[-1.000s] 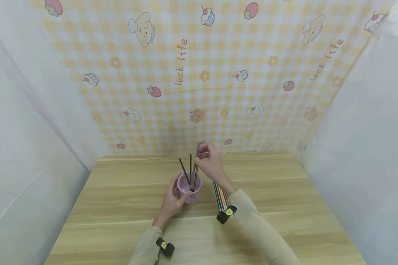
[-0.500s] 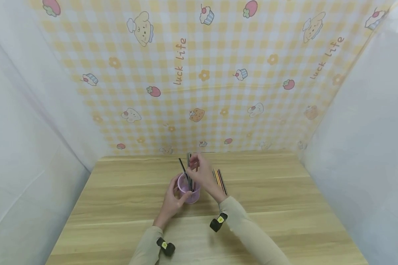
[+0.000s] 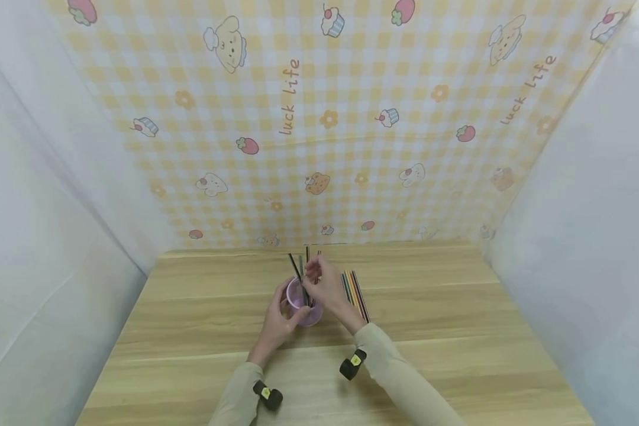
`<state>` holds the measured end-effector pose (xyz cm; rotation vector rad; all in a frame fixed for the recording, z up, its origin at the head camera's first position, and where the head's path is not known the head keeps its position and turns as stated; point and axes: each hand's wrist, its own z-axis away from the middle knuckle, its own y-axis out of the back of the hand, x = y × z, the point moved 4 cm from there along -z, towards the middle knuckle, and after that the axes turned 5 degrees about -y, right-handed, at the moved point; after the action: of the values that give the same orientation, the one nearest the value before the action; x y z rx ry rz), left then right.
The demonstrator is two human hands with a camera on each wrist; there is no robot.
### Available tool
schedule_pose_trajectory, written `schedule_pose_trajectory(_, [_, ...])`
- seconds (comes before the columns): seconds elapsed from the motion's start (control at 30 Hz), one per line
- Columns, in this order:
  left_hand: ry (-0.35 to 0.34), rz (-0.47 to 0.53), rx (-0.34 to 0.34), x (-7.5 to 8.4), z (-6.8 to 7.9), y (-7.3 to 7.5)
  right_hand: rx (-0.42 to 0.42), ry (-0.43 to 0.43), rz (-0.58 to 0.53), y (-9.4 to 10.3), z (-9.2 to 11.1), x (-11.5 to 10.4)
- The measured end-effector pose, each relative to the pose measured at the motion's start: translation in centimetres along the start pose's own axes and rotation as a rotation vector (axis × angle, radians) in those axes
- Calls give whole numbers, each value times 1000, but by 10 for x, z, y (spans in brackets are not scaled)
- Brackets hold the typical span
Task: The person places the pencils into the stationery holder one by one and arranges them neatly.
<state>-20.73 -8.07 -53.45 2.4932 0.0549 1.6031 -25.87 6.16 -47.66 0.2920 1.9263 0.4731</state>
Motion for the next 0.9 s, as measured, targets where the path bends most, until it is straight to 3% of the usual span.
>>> schedule_pose_trajectory(0.33, [-7, -5, 22, -33, -1, -1, 79, -49, -37, 22, 1, 12])
schedule_pose_trajectory(0.63, [33, -24, 12, -32, 0, -1, 153, -139, -25, 43, -2, 33])
schedule_pose_trajectory(0.9, [19, -25, 13, -32, 0, -1, 164, -233, -18, 60, -1, 50])
